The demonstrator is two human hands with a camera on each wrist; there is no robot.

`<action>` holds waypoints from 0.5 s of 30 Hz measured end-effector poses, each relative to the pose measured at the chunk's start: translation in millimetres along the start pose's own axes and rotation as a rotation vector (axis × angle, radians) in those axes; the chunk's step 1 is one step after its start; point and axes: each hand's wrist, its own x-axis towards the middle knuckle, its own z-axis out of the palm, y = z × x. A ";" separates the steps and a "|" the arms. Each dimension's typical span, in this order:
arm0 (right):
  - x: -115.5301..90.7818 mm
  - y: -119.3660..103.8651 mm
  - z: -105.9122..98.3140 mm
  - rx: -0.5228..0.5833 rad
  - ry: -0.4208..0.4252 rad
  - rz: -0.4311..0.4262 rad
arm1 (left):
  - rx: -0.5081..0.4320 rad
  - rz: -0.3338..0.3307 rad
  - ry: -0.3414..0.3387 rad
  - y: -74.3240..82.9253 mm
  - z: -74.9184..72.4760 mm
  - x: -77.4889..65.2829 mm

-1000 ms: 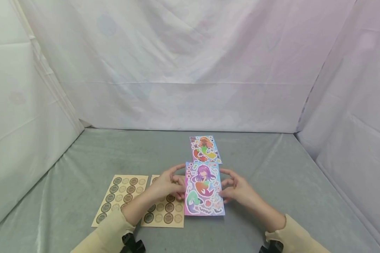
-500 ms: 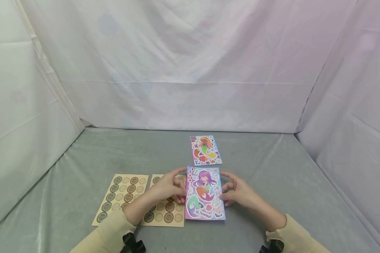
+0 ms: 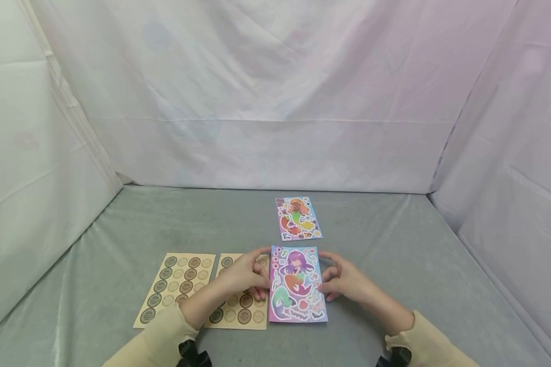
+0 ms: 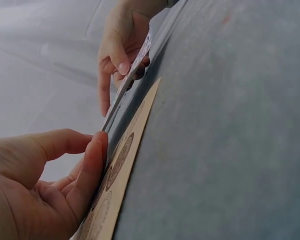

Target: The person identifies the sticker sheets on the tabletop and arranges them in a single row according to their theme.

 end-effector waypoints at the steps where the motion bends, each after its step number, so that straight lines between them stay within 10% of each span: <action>1: 0.3 0.4 0.1 0.000 -0.001 0.001 | 0.005 -0.004 0.002 0.0 0.1 -0.1; 15: 0.9 1.5 0.3 -0.049 -0.001 0.022 | 0.062 -0.016 0.015 -0.8 2.3 2.2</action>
